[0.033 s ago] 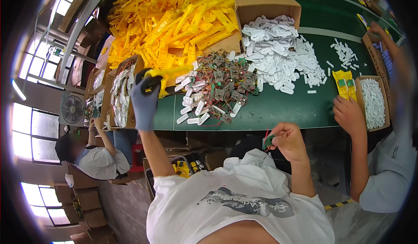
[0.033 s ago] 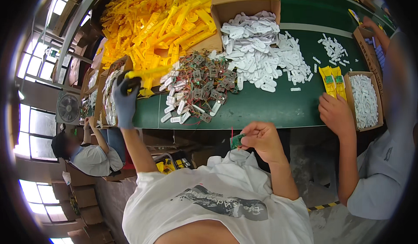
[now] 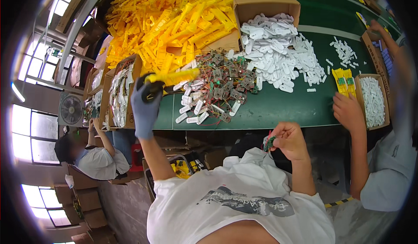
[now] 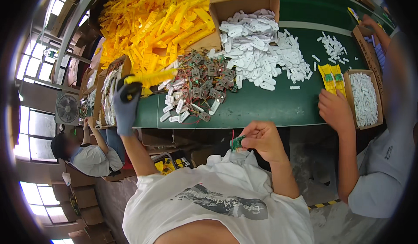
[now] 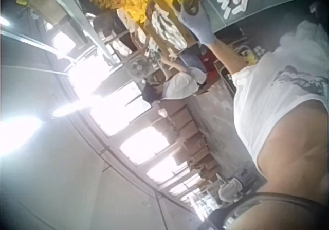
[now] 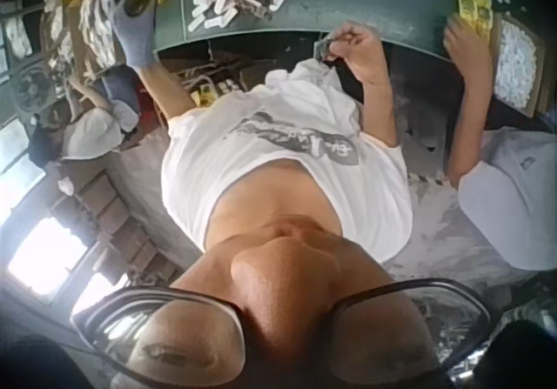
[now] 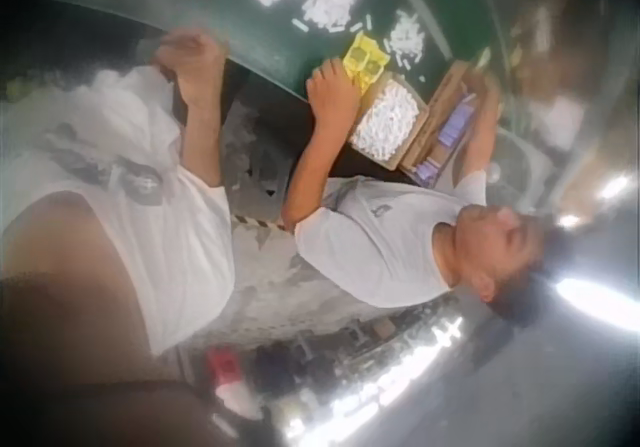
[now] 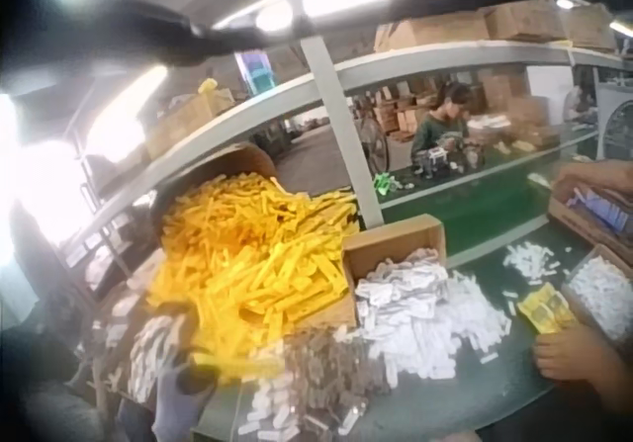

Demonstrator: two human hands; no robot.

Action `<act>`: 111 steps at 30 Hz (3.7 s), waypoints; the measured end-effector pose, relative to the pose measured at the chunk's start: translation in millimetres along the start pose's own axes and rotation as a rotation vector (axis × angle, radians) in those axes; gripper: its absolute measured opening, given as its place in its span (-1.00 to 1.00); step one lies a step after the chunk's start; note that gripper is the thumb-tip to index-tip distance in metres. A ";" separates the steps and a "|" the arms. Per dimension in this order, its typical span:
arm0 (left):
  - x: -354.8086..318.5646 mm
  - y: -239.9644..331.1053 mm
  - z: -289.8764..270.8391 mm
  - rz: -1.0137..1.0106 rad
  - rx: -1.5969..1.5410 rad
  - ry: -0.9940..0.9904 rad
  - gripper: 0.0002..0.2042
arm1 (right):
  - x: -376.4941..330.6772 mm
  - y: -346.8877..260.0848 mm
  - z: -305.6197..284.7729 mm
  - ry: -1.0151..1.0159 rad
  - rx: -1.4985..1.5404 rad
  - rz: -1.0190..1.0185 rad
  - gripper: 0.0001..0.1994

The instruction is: Assembling PCBs into yellow plastic housings on a factory line.

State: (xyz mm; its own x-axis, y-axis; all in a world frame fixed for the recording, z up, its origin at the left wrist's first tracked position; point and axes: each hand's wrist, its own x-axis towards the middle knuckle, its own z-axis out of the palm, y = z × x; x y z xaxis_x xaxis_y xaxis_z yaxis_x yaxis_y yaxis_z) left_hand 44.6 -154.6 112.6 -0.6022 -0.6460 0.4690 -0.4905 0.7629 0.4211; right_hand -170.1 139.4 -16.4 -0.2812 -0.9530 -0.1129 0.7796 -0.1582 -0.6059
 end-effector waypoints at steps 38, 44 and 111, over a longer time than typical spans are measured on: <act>-94.1 96.5 195.6 -0.732 -1.680 -0.446 -0.58 | 71.3 1.7 23.9 0.291 -0.853 -0.576 -0.88; -99.0 107.2 194.7 -0.809 -1.679 -0.427 -0.62 | 64.8 6.1 9.6 0.313 -0.746 -0.503 -0.88; -99.9 121.8 225.3 -0.788 -1.618 -0.273 -0.79 | 65.1 -24.0 -40.6 0.239 -0.839 -0.194 -0.86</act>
State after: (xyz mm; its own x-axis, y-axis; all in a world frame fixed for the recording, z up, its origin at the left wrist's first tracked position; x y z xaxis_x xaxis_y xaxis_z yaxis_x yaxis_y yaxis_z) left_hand -96.9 8.2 -57.9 -0.7139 -0.6556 -0.2460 0.2461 -0.5638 0.7884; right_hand -229.9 91.7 -41.2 -0.5479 -0.8349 -0.0532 0.0667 0.0198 -0.9976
